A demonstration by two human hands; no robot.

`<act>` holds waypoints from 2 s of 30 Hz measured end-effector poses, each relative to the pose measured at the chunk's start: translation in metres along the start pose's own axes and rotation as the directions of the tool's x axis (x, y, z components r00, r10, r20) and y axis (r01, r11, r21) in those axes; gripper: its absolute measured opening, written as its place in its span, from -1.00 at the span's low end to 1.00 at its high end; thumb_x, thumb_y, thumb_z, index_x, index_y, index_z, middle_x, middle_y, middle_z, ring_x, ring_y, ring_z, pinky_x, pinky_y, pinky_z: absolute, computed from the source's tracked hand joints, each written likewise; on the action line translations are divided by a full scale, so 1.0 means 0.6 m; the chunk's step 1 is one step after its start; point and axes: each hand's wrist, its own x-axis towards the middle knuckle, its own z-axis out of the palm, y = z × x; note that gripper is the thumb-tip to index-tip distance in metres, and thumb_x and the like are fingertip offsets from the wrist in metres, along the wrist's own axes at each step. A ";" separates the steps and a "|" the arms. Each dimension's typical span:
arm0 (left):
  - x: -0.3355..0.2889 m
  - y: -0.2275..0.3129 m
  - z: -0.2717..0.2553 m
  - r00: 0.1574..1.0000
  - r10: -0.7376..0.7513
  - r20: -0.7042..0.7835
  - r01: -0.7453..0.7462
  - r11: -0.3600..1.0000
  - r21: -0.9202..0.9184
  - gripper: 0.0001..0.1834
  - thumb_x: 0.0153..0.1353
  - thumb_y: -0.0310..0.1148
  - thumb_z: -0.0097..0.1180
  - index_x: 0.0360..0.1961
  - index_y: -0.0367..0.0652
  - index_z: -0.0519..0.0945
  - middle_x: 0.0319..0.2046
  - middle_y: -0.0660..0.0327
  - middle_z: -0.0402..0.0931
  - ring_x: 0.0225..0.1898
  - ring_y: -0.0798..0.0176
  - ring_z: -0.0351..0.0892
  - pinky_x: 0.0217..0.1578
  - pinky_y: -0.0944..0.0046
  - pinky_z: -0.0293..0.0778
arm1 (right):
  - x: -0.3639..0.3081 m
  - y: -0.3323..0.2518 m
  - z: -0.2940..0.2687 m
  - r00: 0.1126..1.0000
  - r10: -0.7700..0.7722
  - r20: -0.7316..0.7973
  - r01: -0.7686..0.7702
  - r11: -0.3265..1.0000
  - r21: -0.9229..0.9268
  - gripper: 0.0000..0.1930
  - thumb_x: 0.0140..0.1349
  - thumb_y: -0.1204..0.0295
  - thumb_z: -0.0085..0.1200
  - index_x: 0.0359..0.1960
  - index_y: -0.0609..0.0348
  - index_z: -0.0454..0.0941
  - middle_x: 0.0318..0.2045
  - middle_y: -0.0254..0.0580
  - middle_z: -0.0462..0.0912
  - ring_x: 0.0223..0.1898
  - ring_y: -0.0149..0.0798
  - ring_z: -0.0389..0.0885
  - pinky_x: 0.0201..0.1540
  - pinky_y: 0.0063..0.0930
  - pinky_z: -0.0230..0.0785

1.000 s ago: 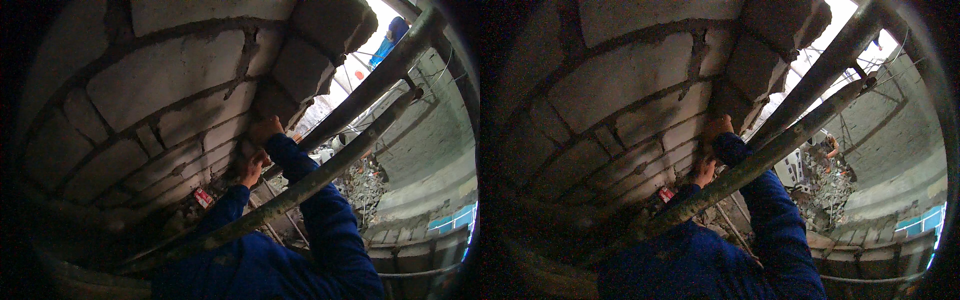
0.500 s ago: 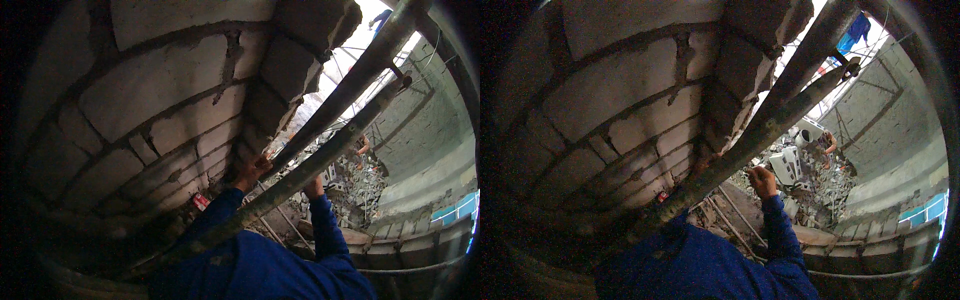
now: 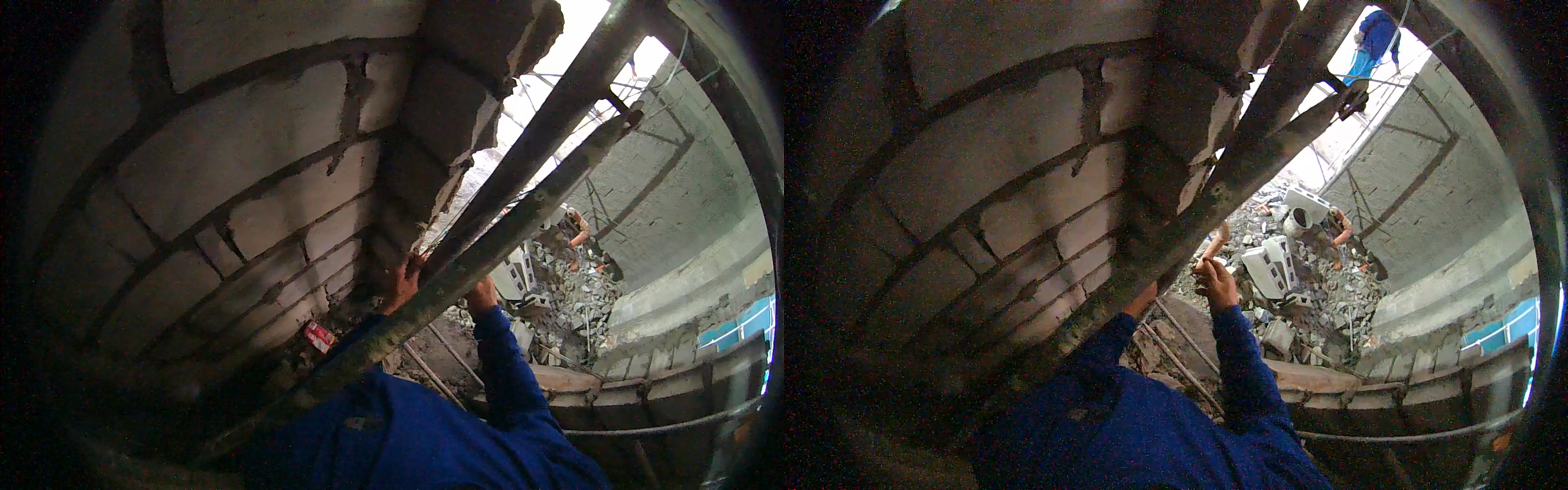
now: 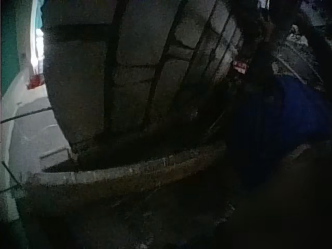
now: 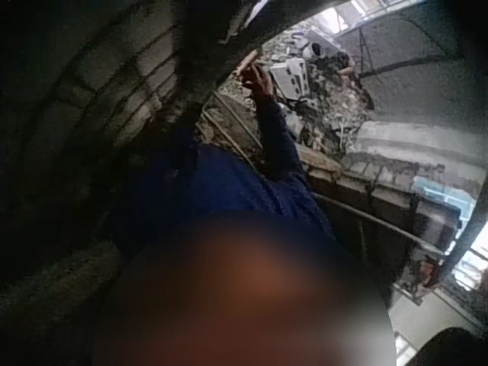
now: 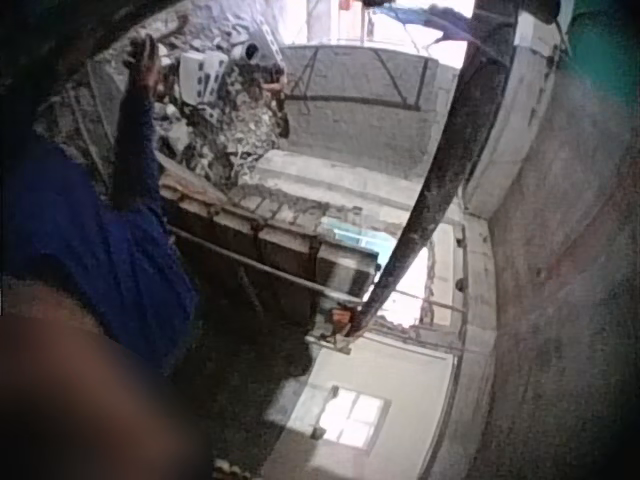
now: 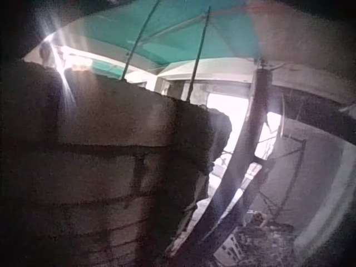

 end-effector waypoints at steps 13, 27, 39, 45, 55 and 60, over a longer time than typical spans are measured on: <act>0.000 0.009 -0.013 0.996 -0.047 0.080 0.048 0.999 -0.009 -0.74 0.27 -0.23 0.06 -0.18 -0.20 0.56 -0.28 0.05 0.59 -0.19 0.10 0.56 -0.14 0.15 0.43 | 0.058 -0.023 0.032 0.984 -0.168 0.063 0.178 0.961 -0.213 -0.75 0.20 0.47 0.03 -0.07 0.13 0.48 -0.27 -0.27 0.61 -0.24 -0.28 0.56 -0.20 -0.30 0.43; 0.025 -0.039 -0.017 0.984 0.025 0.178 -0.021 1.000 -0.020 -0.77 0.25 -0.24 0.06 -0.22 -0.17 0.58 -0.27 0.09 0.60 -0.19 0.16 0.57 -0.11 0.16 0.44 | 0.106 0.030 0.023 0.988 0.037 0.153 -0.145 0.597 0.789 -0.73 0.34 0.23 -0.13 -0.19 0.18 0.45 -0.28 -0.13 0.57 -0.17 -0.14 0.54 0.01 -0.20 0.37; 0.051 -0.092 -0.031 0.953 0.014 0.302 0.021 0.993 -0.113 -0.78 0.22 -0.29 0.04 -0.21 -0.20 0.56 -0.29 0.13 0.58 -0.19 0.19 0.54 -0.12 0.18 0.44 | 0.012 -0.024 -0.029 0.997 0.066 -0.047 -0.046 0.939 0.342 -0.73 0.35 0.22 -0.05 -0.27 0.20 0.50 -0.39 -0.24 0.58 -0.40 -0.37 0.57 -0.33 -0.47 0.45; 0.048 -0.077 -0.027 0.967 0.018 0.256 0.002 0.997 -0.077 -0.78 0.21 -0.32 0.03 -0.21 -0.21 0.55 -0.30 0.15 0.57 -0.19 0.20 0.53 -0.13 0.19 0.43 | -0.051 -0.112 -0.021 0.991 -0.095 -0.095 0.098 0.995 0.020 -0.72 0.36 0.23 -0.06 -0.29 0.23 0.51 -0.45 -0.24 0.58 -0.42 -0.41 0.54 -0.32 -0.50 0.44; 0.042 -0.079 -0.013 0.998 -0.054 0.035 0.060 0.979 -0.196 -0.79 0.19 -0.36 0.01 -0.20 -0.23 0.54 -0.31 0.19 0.55 -0.20 0.23 0.51 -0.13 0.20 0.43 | -0.002 -0.157 0.106 0.851 -0.231 0.471 0.507 0.590 -0.628 -0.70 0.09 0.47 0.03 -0.11 0.18 0.54 -0.11 0.00 0.61 -0.13 0.14 0.56 -0.10 -0.19 0.44; 0.031 -0.080 -0.029 0.994 -0.094 0.054 0.107 0.926 -0.362 -0.79 0.18 -0.38 0.00 -0.19 -0.24 0.53 -0.32 0.20 0.54 -0.20 0.24 0.50 -0.14 0.21 0.42 | 0.033 -0.149 0.148 0.865 -0.199 0.462 0.502 0.370 -0.782 -0.60 0.14 0.35 0.03 0.06 0.07 0.47 0.02 0.00 0.53 0.00 0.05 0.51 0.09 -0.19 0.33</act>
